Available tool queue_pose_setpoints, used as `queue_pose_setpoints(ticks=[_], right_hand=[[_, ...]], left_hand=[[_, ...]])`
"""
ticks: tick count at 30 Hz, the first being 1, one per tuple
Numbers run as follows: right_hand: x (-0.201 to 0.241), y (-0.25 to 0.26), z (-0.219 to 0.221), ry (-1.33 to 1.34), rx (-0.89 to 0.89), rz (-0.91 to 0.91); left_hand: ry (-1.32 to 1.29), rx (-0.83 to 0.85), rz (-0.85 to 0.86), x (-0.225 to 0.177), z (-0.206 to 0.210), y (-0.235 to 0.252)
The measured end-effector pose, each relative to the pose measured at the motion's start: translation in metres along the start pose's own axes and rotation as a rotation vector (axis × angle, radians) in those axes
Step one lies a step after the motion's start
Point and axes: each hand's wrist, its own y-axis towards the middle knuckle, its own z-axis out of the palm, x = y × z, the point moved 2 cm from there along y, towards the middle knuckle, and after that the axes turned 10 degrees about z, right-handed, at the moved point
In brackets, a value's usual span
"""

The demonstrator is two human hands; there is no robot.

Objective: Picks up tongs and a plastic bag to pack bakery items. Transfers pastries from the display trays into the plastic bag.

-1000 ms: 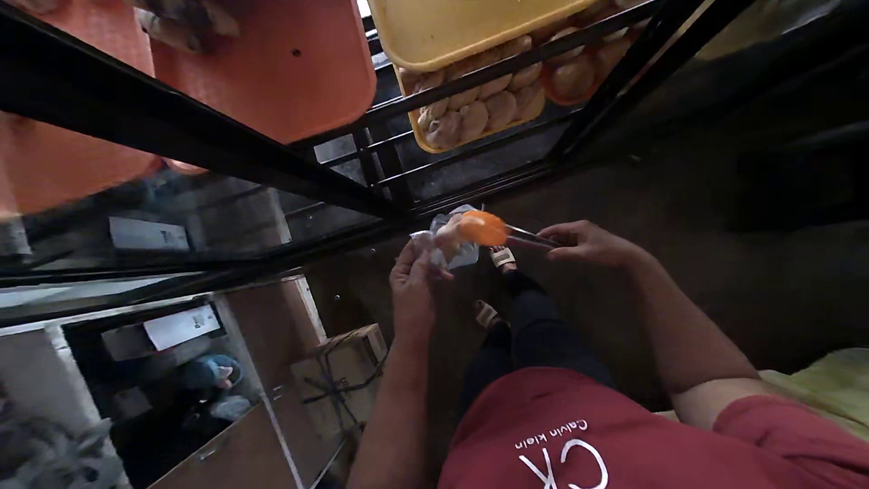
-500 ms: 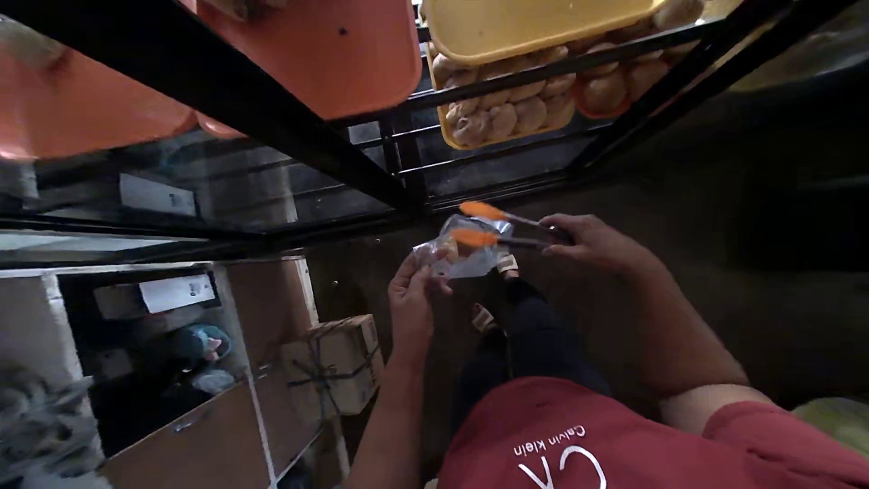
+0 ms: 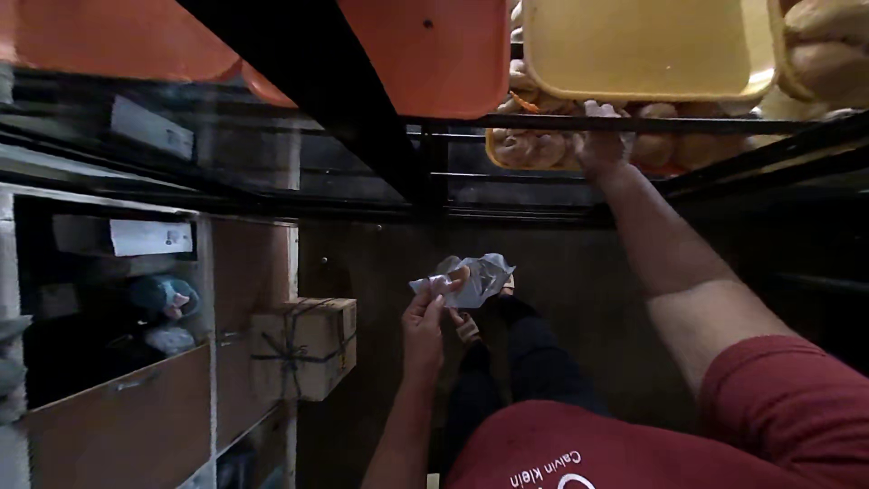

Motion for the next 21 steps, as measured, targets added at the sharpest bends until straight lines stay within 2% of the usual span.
queue_pose_setpoints(ticks=[3,7,10,13,17,21], right_hand=[[0.008,0.009,-0.002,-0.053,0.054,0.007],[0.021,0.005,-0.026,-0.049,0.005,0.001],[0.007,0.003,-0.025,-0.014,-0.111,-0.056],[-0.014,-0.001,-0.021,0.042,-0.161,0.001],[-0.044,-0.035,-0.022,0.311,-0.031,0.052],[-0.078,-0.100,-0.008,0.687,0.132,0.042]], left_hand=[[-0.023,-0.033,-0.009,0.002,-0.001,0.000],[-0.046,-0.044,-0.005,0.004,0.000,0.000],[-0.050,-0.043,0.001,0.003,0.001,0.000],[-0.045,-0.037,0.000,0.002,0.003,0.000],[-0.059,-0.017,-0.008,-0.001,0.002,0.003],[-0.035,0.041,0.019,-0.006,-0.001,0.004]])
